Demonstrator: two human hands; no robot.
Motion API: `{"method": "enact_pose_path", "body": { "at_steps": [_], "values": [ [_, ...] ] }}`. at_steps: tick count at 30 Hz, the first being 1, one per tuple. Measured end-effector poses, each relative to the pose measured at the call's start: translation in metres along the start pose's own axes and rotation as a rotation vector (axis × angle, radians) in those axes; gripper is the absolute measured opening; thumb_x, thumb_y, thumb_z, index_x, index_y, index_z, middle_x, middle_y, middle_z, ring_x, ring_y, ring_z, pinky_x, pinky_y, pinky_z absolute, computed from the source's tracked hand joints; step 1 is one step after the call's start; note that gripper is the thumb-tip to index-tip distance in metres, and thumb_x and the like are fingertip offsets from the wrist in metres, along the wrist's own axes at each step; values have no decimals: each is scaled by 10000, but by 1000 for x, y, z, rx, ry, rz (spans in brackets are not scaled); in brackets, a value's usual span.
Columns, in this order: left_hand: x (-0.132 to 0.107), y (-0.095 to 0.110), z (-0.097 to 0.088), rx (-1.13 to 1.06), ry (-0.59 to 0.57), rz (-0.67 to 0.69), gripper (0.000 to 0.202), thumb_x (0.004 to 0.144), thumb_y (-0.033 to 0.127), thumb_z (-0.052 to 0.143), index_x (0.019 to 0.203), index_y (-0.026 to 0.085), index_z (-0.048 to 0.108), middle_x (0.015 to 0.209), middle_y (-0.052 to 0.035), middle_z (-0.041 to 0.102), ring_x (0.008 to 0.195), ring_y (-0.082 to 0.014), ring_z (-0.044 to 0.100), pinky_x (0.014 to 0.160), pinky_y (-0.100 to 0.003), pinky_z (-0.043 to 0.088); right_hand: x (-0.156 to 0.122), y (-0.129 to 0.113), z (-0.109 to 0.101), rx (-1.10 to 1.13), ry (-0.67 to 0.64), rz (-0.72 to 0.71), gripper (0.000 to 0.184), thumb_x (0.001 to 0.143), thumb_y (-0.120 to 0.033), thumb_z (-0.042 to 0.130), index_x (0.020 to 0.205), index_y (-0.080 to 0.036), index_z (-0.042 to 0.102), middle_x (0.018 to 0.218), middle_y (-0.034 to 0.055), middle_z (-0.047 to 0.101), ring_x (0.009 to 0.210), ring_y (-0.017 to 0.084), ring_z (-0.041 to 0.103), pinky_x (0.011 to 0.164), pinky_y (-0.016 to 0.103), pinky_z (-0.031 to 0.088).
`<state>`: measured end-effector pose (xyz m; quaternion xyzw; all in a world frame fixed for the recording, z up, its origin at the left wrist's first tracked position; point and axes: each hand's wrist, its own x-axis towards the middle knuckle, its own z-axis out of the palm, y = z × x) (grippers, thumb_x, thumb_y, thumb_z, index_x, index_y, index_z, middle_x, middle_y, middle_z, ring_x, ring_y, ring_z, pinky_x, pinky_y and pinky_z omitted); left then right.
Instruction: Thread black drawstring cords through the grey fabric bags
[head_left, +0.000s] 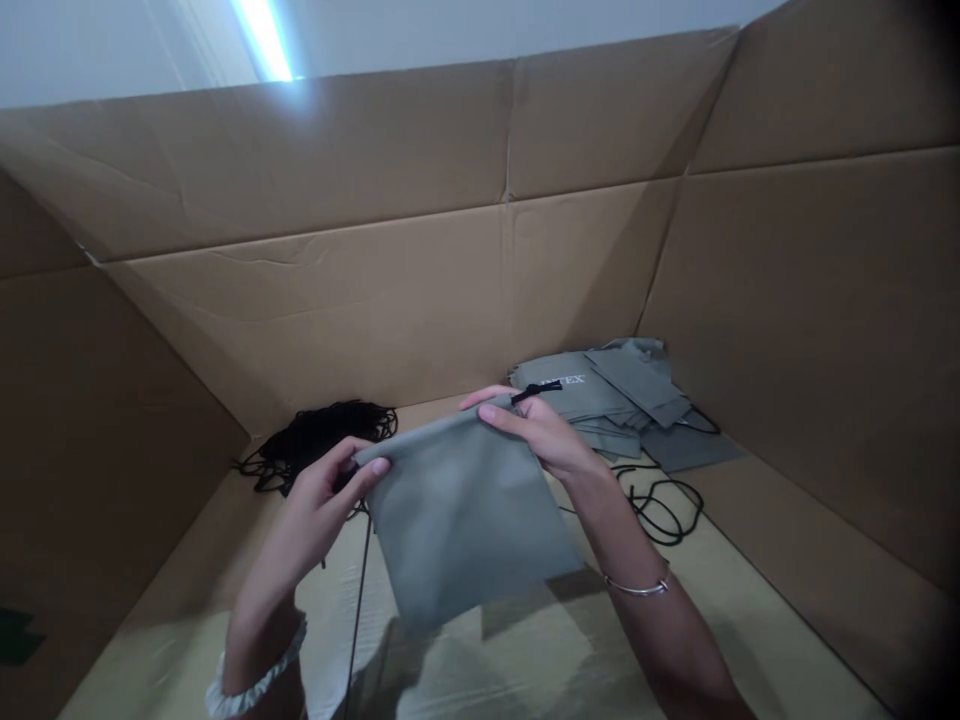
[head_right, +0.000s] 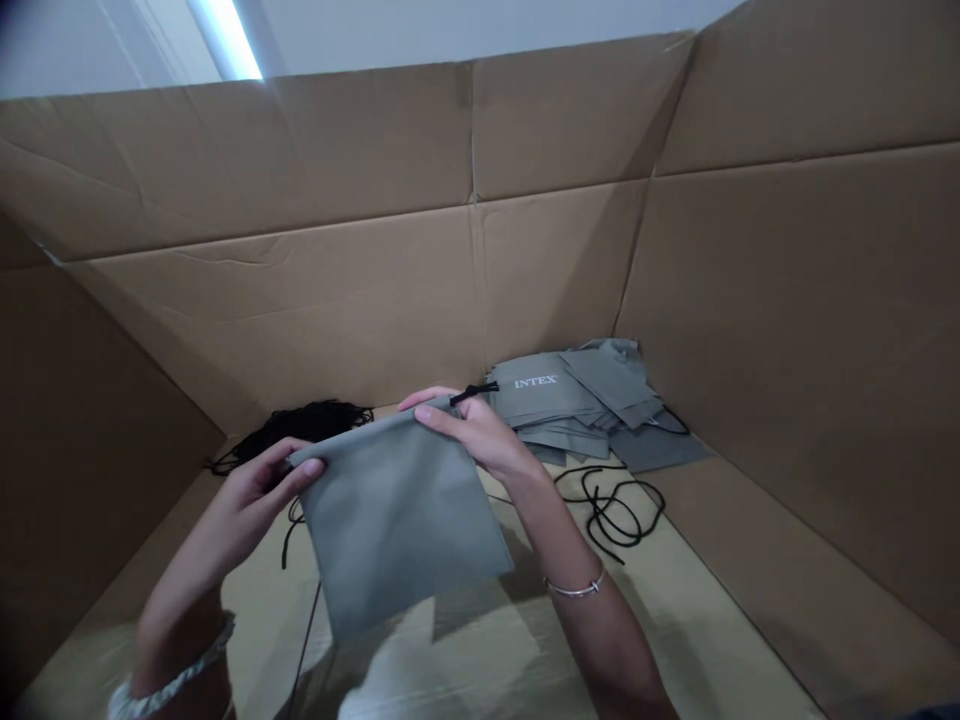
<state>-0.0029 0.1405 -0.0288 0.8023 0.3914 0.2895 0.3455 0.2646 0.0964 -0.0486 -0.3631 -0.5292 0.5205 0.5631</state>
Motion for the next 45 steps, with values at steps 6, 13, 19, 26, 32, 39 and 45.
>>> {"method": "enact_pose_path", "body": {
  "at_steps": [6, 13, 19, 26, 32, 39, 45],
  "values": [
    [-13, -3, -17, 115, 60, 95, 383, 923, 454, 497, 658, 180, 457, 632, 20, 359, 582, -122, 348, 506, -213, 303, 2, 1, 0, 31, 30, -31, 272, 824, -415, 713, 990, -200, 715, 751, -10, 637, 645, 89, 563, 565, 183, 414],
    [-15, -1, -25, 196, 78, 148, 334, 919, 428, 491, 716, 179, 583, 657, 4, 528, 623, -132, 487, 573, -212, 400, 5, 5, -1, 49, 81, -37, 261, 762, -419, 767, 933, -224, 744, 784, 2, 684, 669, 113, 607, 604, 202, 462],
    [-17, -1, -27, 191, 115, 94, 331, 895, 481, 528, 772, 190, 626, 692, -3, 583, 631, -135, 511, 559, -213, 405, 6, 6, -4, 56, 158, -38, 266, 747, -436, 775, 916, -232, 748, 798, 9, 693, 682, 126, 616, 619, 220, 475],
    [-18, -9, -38, 134, 219, 2, 346, 888, 514, 534, 866, 194, 662, 794, -26, 626, 715, -150, 538, 609, -221, 415, 9, 9, -14, 40, 234, -25, 270, 733, -438, 783, 911, -239, 743, 798, 9, 704, 677, 132, 621, 601, 220, 471],
    [-16, -15, -37, 81, 246, -68, 394, 897, 555, 503, 893, 190, 650, 675, 4, 503, 624, -131, 437, 541, -222, 351, 12, 11, -21, 52, 278, -8, 290, 705, -433, 807, 896, -224, 744, 750, 2, 689, 627, 111, 600, 553, 194, 454],
    [-10, -28, -41, -40, 375, -84, 393, 928, 529, 473, 913, 184, 660, 661, 13, 464, 609, -121, 425, 535, -225, 329, 9, 7, -28, 73, 317, 20, 323, 685, -424, 825, 902, -201, 739, 760, 9, 705, 623, 109, 613, 544, 181, 465],
    [6, -24, -15, -200, 236, -20, 347, 952, 456, 486, 1069, 205, 695, 1061, -51, 671, 970, -166, 580, 789, -238, 437, 7, 4, -30, 123, 341, 52, 376, 633, -432, 856, 906, -202, 738, 703, 12, 707, 559, 119, 613, 511, 196, 483]
  ]
}}
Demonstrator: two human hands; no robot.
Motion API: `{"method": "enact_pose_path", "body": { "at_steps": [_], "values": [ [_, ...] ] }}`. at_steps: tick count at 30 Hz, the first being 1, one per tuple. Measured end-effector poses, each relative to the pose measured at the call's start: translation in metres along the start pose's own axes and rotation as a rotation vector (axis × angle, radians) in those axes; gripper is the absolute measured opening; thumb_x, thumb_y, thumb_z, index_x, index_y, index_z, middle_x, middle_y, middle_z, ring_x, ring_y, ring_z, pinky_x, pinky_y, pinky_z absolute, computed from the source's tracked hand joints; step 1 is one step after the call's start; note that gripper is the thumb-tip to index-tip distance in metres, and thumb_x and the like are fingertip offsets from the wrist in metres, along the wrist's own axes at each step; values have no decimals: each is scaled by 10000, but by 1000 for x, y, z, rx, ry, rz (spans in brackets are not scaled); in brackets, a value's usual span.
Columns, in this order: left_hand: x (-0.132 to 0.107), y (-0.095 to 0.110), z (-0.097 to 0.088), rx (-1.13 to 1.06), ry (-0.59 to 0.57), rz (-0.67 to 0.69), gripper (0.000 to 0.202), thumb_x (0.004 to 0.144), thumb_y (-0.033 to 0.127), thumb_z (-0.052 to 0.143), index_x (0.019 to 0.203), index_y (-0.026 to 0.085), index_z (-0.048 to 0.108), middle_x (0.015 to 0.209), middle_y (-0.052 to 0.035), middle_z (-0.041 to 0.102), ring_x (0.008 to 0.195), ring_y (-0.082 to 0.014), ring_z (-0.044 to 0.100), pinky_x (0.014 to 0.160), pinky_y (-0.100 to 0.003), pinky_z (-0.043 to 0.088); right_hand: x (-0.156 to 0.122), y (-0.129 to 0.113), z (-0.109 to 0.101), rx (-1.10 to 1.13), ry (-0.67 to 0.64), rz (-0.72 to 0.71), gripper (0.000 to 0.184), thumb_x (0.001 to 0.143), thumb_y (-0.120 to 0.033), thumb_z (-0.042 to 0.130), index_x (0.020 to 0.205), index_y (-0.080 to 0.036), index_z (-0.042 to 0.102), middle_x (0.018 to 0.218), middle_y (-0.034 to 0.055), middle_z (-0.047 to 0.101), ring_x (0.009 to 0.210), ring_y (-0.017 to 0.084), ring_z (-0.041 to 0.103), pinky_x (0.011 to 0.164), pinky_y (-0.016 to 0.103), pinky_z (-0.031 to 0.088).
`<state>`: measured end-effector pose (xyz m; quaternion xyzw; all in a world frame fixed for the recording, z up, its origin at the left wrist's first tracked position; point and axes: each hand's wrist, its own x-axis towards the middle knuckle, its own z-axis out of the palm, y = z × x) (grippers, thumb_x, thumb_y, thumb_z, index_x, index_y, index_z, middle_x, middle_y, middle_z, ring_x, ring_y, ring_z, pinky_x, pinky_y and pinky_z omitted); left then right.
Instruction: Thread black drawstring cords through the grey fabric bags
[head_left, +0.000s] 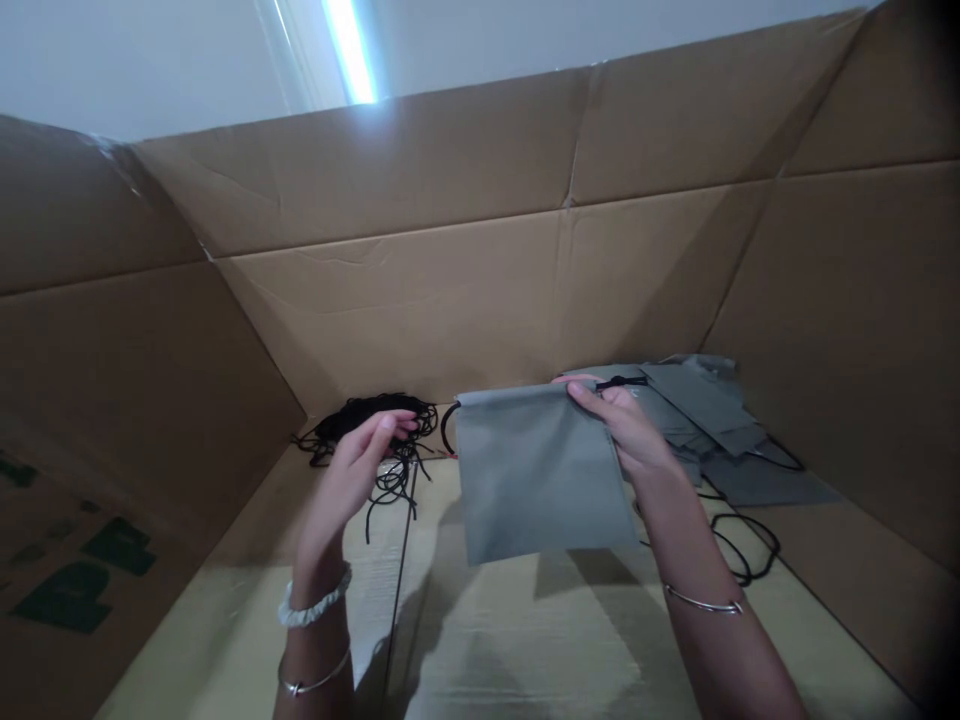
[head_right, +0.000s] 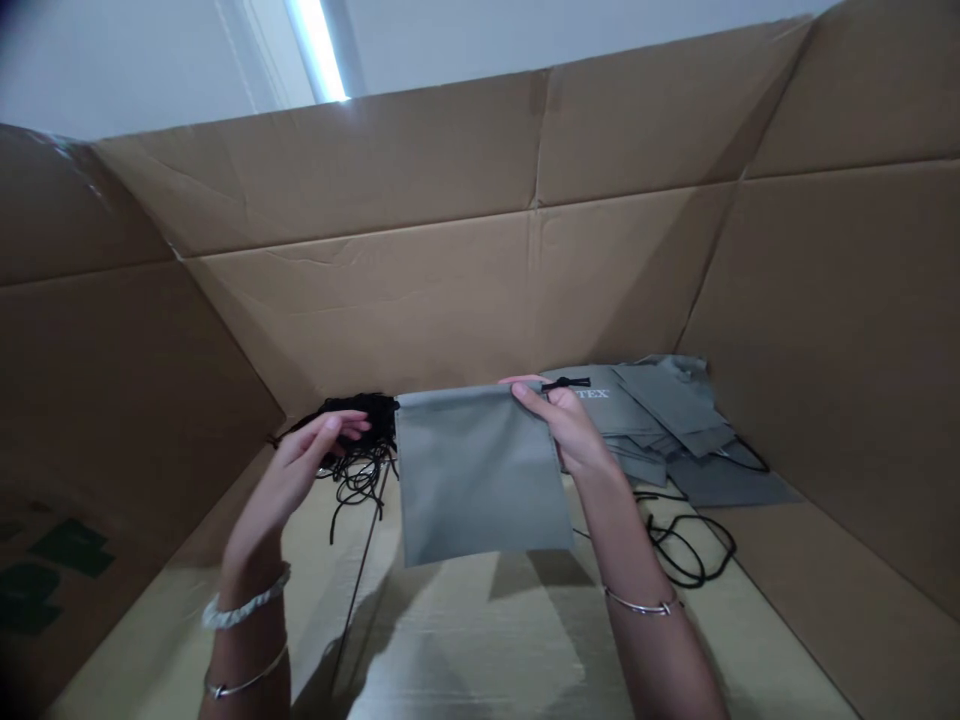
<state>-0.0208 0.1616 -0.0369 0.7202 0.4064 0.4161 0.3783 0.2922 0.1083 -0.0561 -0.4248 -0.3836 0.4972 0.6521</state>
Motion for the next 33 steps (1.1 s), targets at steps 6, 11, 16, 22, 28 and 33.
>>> {"method": "enact_pose_path", "body": {
  "at_steps": [6, 11, 16, 22, 28, 33],
  "values": [
    [6, -4, 37, -479, -384, -147, 445, 945, 498, 475, 1000, 116, 697, 971, -124, 706, 837, -196, 639, 800, -318, 488, -2, -3, -1, 26, 31, 28, 391, 602, -435, 871, 884, -196, 741, 692, 21, 713, 552, 129, 626, 501, 202, 495],
    [2, 4, 35, -482, -465, -133, 384, 956, 424, 479, 884, 118, 700, 791, -95, 691, 734, -159, 616, 715, -282, 447, -2, -4, -7, -26, 56, 0, 366, 633, -448, 845, 896, -215, 745, 705, 22, 717, 557, 147, 632, 508, 228, 500],
    [-4, 16, 30, -472, -481, -112, 312, 943, 372, 522, 881, 129, 706, 799, -89, 684, 733, -150, 593, 692, -282, 415, -3, -5, -9, -108, 73, -58, 390, 679, -491, 797, 931, -200, 733, 756, 65, 727, 608, 208, 654, 560, 309, 518],
    [-4, 11, 31, -521, -516, -132, 294, 927, 375, 570, 919, 125, 726, 829, -91, 694, 739, -135, 598, 710, -267, 429, -2, -7, -9, 6, 85, -17, 361, 625, -426, 844, 891, -210, 730, 733, 26, 718, 580, 159, 635, 553, 260, 504],
    [-2, 11, 35, -619, -496, -220, 299, 813, 376, 729, 922, 99, 744, 743, -71, 674, 628, -97, 560, 608, -219, 444, -1, -8, -10, 26, 101, -11, 388, 589, -447, 856, 870, -216, 718, 723, 19, 714, 581, 158, 637, 551, 260, 503],
    [-2, 14, 38, -645, -416, -279, 323, 683, 379, 831, 844, 110, 752, 676, -38, 640, 584, -73, 521, 555, -189, 430, 0, -7, -13, -81, 121, -82, 407, 619, -506, 817, 882, -217, 704, 724, 43, 708, 602, 201, 643, 567, 314, 507]
  ]
}}
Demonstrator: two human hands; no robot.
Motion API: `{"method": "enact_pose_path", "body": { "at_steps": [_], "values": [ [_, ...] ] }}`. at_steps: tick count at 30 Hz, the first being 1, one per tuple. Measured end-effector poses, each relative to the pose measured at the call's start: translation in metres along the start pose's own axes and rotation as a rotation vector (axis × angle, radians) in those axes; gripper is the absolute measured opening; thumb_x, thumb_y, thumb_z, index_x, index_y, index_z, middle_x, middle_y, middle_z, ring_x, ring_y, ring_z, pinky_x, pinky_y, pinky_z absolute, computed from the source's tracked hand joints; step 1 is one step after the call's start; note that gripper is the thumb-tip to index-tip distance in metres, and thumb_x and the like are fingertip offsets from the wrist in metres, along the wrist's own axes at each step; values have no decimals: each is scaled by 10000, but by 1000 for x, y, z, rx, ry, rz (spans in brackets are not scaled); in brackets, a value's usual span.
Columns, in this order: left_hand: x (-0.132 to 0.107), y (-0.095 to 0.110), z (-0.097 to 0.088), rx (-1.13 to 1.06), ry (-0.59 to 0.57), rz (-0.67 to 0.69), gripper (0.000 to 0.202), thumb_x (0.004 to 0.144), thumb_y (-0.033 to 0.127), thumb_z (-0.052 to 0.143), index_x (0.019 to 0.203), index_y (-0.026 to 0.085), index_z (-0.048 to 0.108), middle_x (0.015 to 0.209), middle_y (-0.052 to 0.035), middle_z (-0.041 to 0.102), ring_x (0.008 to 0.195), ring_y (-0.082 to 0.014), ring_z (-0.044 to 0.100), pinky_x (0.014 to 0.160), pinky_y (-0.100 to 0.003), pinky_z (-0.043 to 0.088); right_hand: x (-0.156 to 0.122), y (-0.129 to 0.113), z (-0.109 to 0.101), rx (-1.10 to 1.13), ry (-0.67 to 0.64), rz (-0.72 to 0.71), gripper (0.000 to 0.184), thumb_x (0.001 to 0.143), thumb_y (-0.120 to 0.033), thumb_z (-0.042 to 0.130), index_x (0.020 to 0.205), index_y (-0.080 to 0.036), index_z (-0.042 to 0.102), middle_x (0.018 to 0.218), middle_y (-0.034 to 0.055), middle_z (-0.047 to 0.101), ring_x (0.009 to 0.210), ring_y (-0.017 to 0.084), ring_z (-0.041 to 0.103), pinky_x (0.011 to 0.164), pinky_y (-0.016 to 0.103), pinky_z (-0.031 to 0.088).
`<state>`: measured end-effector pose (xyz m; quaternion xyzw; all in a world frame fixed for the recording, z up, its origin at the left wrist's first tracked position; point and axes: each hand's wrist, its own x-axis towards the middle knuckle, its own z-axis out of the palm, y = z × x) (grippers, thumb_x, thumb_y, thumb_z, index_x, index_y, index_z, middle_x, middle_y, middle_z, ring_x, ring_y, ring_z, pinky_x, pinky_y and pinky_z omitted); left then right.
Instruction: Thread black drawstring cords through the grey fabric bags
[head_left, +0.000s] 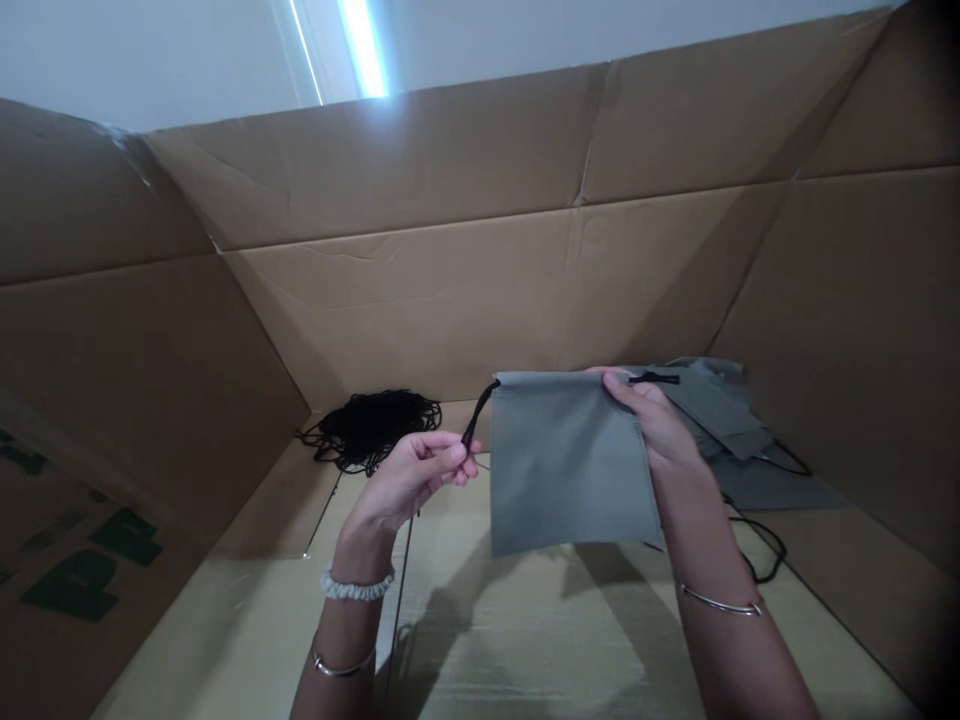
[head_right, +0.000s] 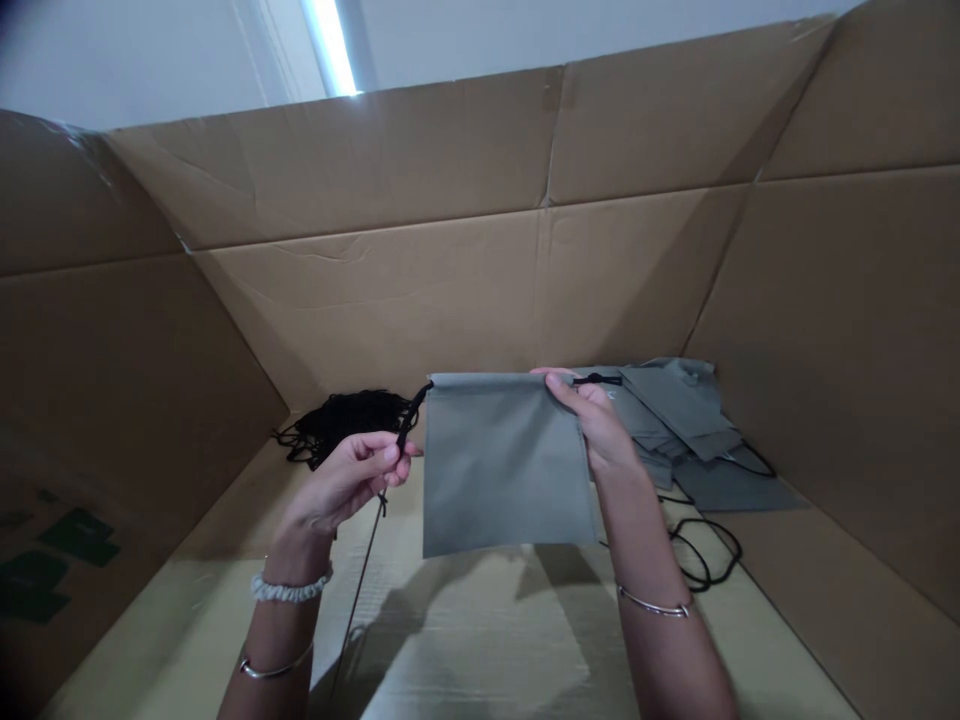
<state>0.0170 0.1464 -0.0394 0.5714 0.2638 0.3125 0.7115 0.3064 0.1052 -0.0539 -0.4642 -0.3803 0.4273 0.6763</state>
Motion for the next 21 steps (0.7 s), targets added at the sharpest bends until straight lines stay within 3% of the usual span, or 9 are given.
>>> {"method": "enact_pose_path", "body": {
  "at_steps": [4, 8, 14, 21],
  "values": [
    [1, 1, -1, 37, 97, 38, 353, 634, 407, 851, 800, 114, 746, 669, -33, 631, 584, -74, 506, 556, -194, 424, 1, 2, -2, -71, 2, -58, 409, 652, -551, 778, 889, -226, 703, 730, 58, 707, 660, 240, 659, 604, 352, 513],
    [0, 1, -5, 128, 223, 101, 307, 671, 397, 823, 780, 122, 743, 681, -33, 634, 603, -88, 500, 573, -213, 411, 1, 3, -2, -35, 27, -54, 404, 627, -540, 798, 886, -244, 705, 759, 43, 710, 651, 223, 651, 608, 342, 521],
    [-6, 3, -18, 253, 381, 164, 285, 699, 354, 796, 908, 163, 764, 790, -42, 697, 701, -122, 560, 672, -250, 432, 0, 5, -5, 5, 15, -68, 357, 614, -513, 822, 852, -273, 710, 760, 15, 699, 634, 203, 624, 594, 326, 505],
    [-16, 13, -27, 359, 453, 183, 216, 697, 354, 794, 742, 149, 741, 698, -24, 671, 643, -120, 550, 622, -242, 421, 0, 6, -5, -32, -19, -177, 320, 597, -513, 835, 780, -279, 712, 742, 13, 672, 660, 202, 602, 614, 321, 487]
  ]
}}
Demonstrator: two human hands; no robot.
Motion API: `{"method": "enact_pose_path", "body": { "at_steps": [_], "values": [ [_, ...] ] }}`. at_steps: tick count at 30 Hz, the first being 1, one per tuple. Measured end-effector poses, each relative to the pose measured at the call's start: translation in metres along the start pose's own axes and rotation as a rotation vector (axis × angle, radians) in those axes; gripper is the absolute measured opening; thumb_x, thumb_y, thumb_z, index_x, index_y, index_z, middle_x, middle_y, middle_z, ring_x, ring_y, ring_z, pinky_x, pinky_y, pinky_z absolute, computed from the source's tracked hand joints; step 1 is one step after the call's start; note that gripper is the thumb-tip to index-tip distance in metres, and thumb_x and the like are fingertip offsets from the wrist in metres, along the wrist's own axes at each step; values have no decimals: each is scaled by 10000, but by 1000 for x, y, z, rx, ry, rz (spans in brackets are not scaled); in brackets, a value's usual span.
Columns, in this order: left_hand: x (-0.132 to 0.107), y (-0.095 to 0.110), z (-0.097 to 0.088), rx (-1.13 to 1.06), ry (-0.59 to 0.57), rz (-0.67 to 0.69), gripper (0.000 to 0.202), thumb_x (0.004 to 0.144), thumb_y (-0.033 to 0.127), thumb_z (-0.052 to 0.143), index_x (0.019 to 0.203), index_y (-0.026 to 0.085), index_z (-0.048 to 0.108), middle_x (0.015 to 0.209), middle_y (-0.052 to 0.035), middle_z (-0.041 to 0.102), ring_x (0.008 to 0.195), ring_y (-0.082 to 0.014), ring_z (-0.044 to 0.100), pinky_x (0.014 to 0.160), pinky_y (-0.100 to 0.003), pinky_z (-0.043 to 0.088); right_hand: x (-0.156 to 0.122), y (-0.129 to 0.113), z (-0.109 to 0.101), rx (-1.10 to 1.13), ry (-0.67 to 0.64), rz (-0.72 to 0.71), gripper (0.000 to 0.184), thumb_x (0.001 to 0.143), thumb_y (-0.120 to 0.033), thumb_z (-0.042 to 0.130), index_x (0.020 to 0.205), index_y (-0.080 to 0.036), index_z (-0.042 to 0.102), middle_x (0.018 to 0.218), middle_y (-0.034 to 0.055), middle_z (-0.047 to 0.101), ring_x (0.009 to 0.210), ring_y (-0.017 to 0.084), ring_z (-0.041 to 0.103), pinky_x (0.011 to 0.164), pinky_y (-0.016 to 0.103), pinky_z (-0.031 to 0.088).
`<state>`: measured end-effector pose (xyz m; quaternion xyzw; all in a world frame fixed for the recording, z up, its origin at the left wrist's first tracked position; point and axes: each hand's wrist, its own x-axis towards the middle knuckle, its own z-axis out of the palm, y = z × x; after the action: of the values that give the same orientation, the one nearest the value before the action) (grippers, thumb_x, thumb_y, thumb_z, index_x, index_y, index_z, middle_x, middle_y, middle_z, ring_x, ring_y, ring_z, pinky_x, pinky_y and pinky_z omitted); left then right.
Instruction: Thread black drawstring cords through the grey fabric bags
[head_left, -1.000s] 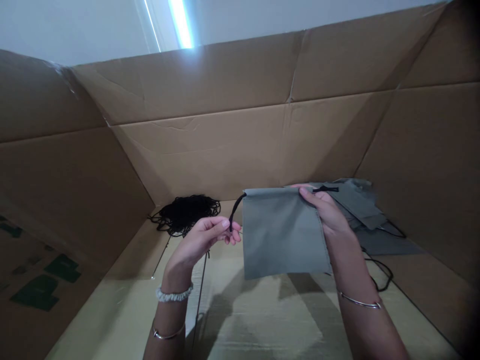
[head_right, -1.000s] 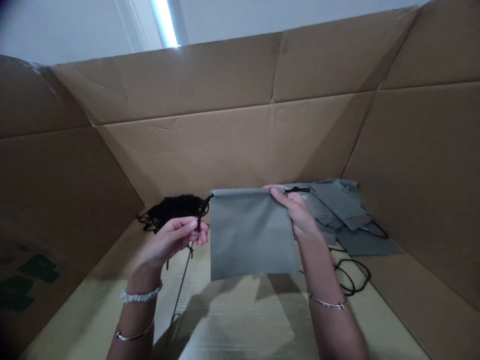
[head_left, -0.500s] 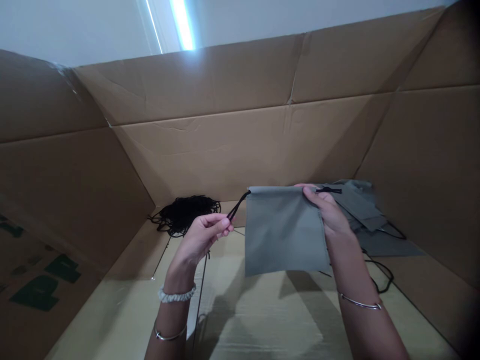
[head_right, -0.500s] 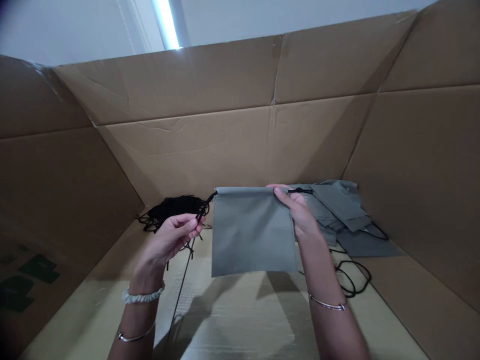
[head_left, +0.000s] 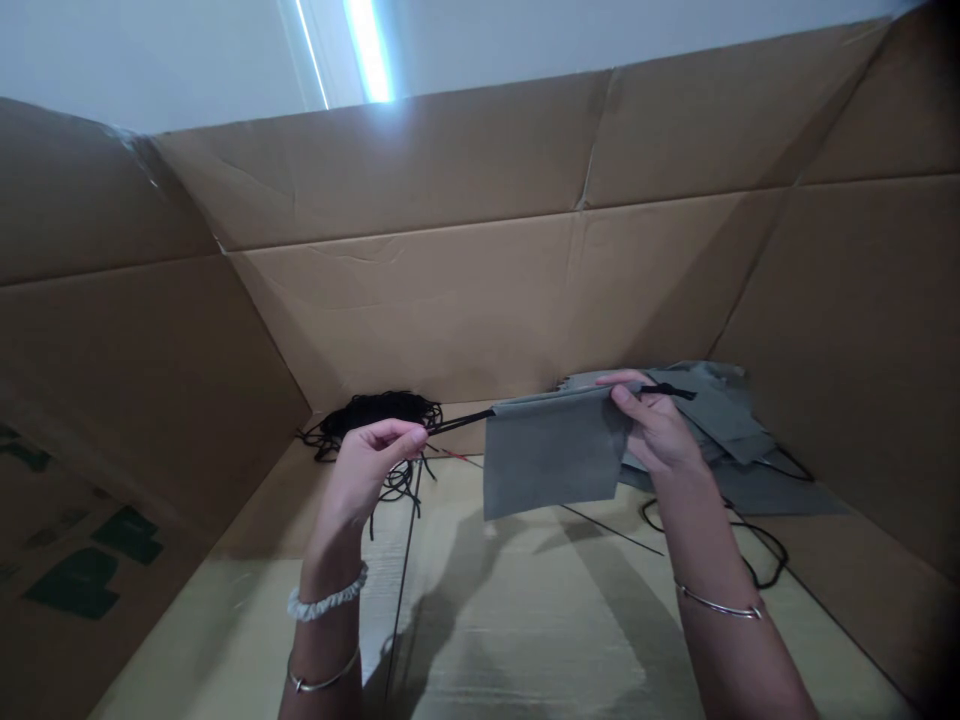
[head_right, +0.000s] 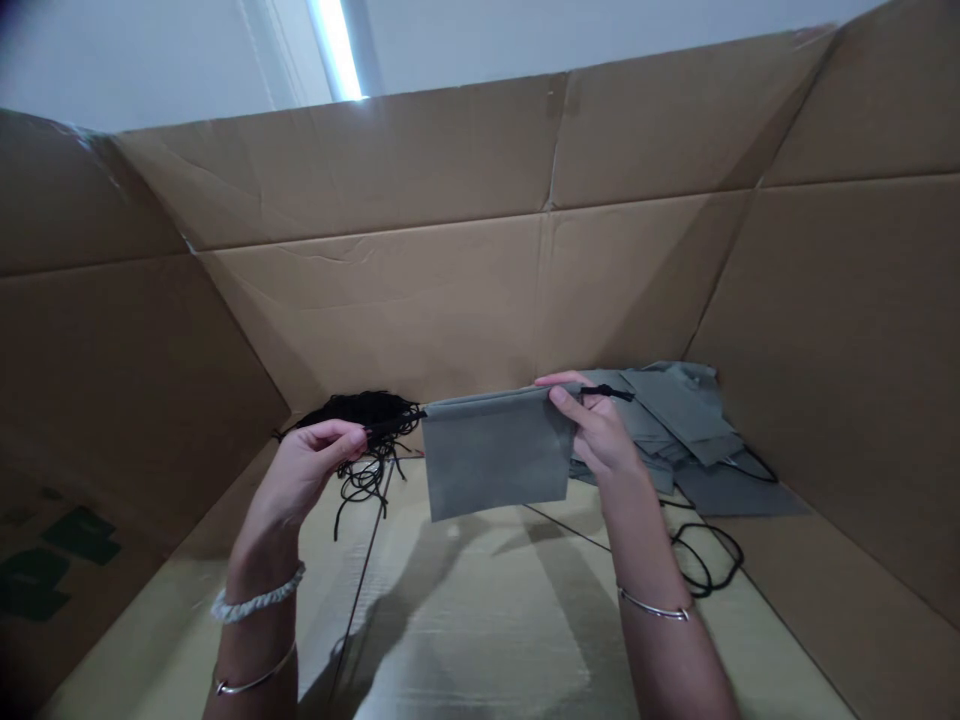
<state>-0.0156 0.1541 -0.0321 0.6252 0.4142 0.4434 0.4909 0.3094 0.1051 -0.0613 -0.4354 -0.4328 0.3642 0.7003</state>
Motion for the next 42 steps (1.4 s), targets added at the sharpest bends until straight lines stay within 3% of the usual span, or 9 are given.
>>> {"method": "enact_pose_path", "body": {
  "at_steps": [7, 9, 13, 18, 22, 26, 31, 36, 42],
  "values": [
    [-5, 4, -13, 79, 19, 94, 219, 731, 376, 764, 794, 168, 736, 728, -34, 690, 676, -134, 592, 654, -243, 462, -3, 4, -17, -77, -217, 15, 270, 653, -479, 808, 796, -266, 725, 886, 62, 745, 869, 271, 686, 776, 404, 525],
    [-10, 7, -17, 171, -10, 149, 193, 756, 367, 750, 798, 179, 735, 736, -31, 690, 672, -135, 593, 631, -236, 456, -3, 5, -32, -132, -423, 96, 306, 618, -456, 833, 821, -246, 742, 942, 90, 751, 940, 291, 687, 853, 442, 508],
    [-26, 16, -14, 474, -210, 345, 168, 856, 339, 671, 801, 191, 728, 807, -37, 706, 735, -155, 626, 678, -248, 458, -2, 3, -45, -57, -879, 259, 702, 471, -599, 854, 1027, -188, 736, 1093, 158, 717, 1065, 347, 654, 981, 535, 419],
    [-32, 33, 16, 676, -524, 452, 203, 935, 286, 562, 850, 188, 719, 852, -47, 705, 773, -162, 640, 705, -247, 452, -15, -5, 19, -203, -1008, 151, 486, 859, -484, 636, 1276, -235, 621, 1333, 99, 597, 1229, 255, 555, 1046, 448, 395],
    [-22, 52, 25, 769, -641, 479, 217, 930, 201, 539, 831, 174, 729, 807, -52, 691, 743, -161, 634, 683, -238, 446, -40, -6, 81, -243, -1097, 112, 355, 960, -451, 488, 1161, -238, 689, 1208, 51, 671, 1149, 198, 590, 1038, 362, 398],
    [-17, 66, 16, 819, -601, 483, 213, 929, 208, 538, 826, 197, 724, 797, -24, 688, 701, -134, 631, 657, -214, 447, -57, -4, 104, 28, -982, 129, 348, 993, -419, 440, 998, -172, 685, 927, 59, 725, 1036, 167, 610, 1018, 337, 392],
    [-24, 72, 10, 814, -520, 411, 205, 929, 299, 569, 828, 205, 720, 793, 0, 695, 685, -119, 619, 638, -206, 433, -65, -2, 107, 15, -803, 105, 348, 988, -396, 479, 785, -157, 629, 682, 11, 618, 783, 137, 585, 858, 285, 428],
    [-30, 69, 7, 738, -336, 370, 330, 980, 406, 467, 842, 190, 675, 759, 12, 663, 685, -110, 584, 607, -206, 409, -71, -9, 107, -47, -738, 50, 308, 1003, -360, 458, 849, -150, 624, 638, -16, 562, 648, 110, 520, 706, 253, 420],
    [-34, 64, 12, 745, -409, 336, 385, 999, 411, 421, 750, 175, 598, 697, 27, 594, 639, -93, 530, 595, -212, 385, -74, -13, 105, -61, -750, 16, 367, 1008, -349, 443, 718, -168, 575, 662, -1, 562, 730, 121, 542, 772, 268, 417]
  ]
}}
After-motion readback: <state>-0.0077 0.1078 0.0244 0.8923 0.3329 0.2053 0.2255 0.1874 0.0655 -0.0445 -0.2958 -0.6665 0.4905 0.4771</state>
